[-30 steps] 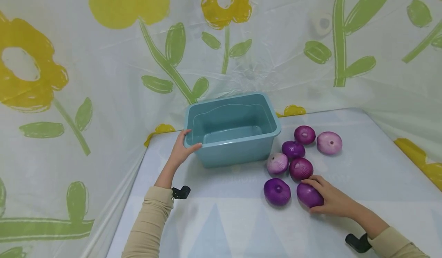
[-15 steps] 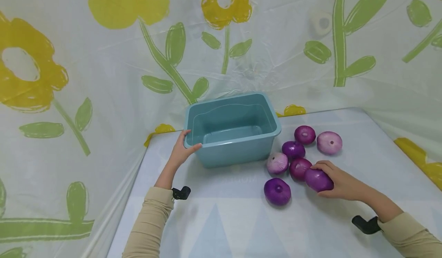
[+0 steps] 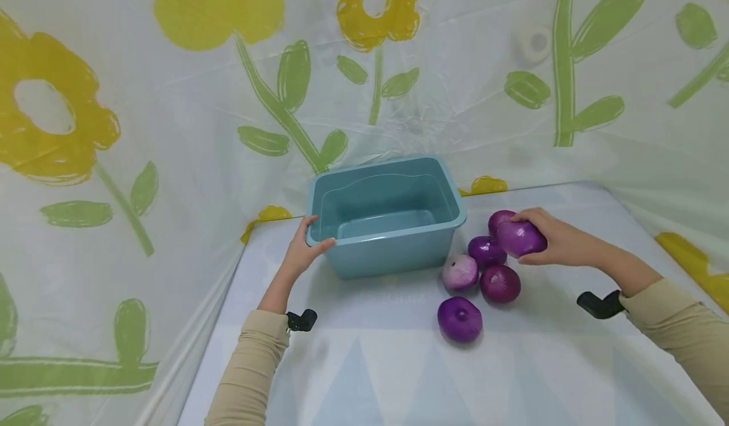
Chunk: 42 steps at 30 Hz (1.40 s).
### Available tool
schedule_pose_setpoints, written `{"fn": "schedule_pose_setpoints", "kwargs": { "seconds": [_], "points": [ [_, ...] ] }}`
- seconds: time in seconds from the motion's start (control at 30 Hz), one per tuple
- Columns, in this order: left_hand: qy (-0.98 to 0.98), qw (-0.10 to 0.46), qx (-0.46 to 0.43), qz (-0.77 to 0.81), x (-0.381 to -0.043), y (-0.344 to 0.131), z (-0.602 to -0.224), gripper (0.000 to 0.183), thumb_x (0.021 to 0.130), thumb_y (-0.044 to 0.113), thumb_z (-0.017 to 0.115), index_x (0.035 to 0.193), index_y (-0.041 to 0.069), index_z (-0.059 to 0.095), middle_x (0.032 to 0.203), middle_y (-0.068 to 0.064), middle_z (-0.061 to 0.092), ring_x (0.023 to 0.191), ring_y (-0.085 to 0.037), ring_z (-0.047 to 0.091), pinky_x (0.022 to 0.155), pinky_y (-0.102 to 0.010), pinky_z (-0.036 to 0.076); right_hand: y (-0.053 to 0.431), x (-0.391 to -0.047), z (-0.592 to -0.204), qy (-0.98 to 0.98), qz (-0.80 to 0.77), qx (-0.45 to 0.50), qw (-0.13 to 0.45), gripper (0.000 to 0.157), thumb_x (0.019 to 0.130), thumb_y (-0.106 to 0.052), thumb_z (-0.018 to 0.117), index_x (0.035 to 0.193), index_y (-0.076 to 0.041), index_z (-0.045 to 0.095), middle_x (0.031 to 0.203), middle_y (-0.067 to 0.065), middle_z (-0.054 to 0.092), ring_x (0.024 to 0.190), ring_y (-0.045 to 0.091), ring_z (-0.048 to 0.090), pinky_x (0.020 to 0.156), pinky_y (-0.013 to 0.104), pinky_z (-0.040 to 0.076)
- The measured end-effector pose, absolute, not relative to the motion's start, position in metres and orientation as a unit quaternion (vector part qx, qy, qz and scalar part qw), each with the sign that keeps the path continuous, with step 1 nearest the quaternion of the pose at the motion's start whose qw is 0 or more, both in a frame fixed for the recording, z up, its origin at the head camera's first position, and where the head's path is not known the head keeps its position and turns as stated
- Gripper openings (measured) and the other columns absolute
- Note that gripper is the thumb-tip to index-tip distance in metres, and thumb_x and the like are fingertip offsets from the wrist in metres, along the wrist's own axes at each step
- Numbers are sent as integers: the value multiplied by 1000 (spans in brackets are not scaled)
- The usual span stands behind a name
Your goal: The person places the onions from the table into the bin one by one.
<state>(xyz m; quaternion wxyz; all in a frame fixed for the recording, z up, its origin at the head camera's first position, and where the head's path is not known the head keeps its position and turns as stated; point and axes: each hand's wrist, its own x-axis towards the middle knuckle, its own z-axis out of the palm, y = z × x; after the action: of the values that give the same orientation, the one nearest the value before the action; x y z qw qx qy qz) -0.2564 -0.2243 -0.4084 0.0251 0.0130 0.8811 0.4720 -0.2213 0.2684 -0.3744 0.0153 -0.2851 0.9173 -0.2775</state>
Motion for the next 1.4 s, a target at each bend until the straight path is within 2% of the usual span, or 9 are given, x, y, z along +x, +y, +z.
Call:
{"fn": "schedule_pose_setpoints", "kwargs": {
  "seconds": [0.13,0.33,0.57,0.83,0.97,1.2,1.27,1.4],
  "points": [
    [880,21,13,475,-256,-224,-409,76,82,38,64,142,16,21,151,-14,16,134,-36,24,102,-54,31,262,-246,-347,917,-278,-284,15,67,73,-21,76,124,1,37,119,23,40,102,36,47,78,52,48],
    [876,23,11,482,-258,-224,-413,77,82,40,64,142,18,21,152,-12,15,134,-35,24,101,-54,32,248,-281,-310,923,-254,-290,-1,68,73,-21,76,125,1,38,118,23,41,101,36,48,78,50,47],
    [874,22,7,486,-259,-224,-414,77,82,42,64,142,19,22,152,-11,15,134,-35,24,101,-55,32,215,-316,-282,929,-247,-273,24,70,78,-28,72,129,1,35,124,24,38,106,37,45,84,53,46],
    [872,21,1,489,-257,-226,-413,76,82,40,64,141,20,22,152,-11,14,135,-34,23,102,-54,32,166,-354,-280,924,-264,-270,59,76,79,-35,69,135,-1,30,131,21,38,114,36,42,90,51,44],
    [874,24,4,485,-258,-225,-412,77,81,41,64,142,19,22,152,-11,14,135,-35,22,102,-54,31,144,-361,-281,919,-291,-256,73,79,79,-32,69,137,-1,26,133,20,36,116,36,41,91,51,44],
    [872,21,6,488,-259,-224,-411,76,82,41,64,141,20,22,152,-11,14,135,-35,22,102,-54,31,112,-372,-287,914,-322,-244,50,75,79,-29,68,135,-1,27,132,20,37,117,36,39,92,51,42],
    [872,21,5,489,-259,-225,-412,76,82,40,64,141,20,22,152,-11,15,135,-35,22,102,-54,31,106,-373,-290,913,-330,-234,48,75,80,-30,67,136,0,27,135,21,34,121,36,36,96,52,40],
    [870,24,5,492,-260,-226,-414,75,82,40,64,141,20,22,151,-12,15,135,-35,23,102,-54,31,100,-372,-291,915,-334,-220,46,79,83,-36,62,141,-1,20,145,21,23,133,35,22,106,51,26]
  ]
}}
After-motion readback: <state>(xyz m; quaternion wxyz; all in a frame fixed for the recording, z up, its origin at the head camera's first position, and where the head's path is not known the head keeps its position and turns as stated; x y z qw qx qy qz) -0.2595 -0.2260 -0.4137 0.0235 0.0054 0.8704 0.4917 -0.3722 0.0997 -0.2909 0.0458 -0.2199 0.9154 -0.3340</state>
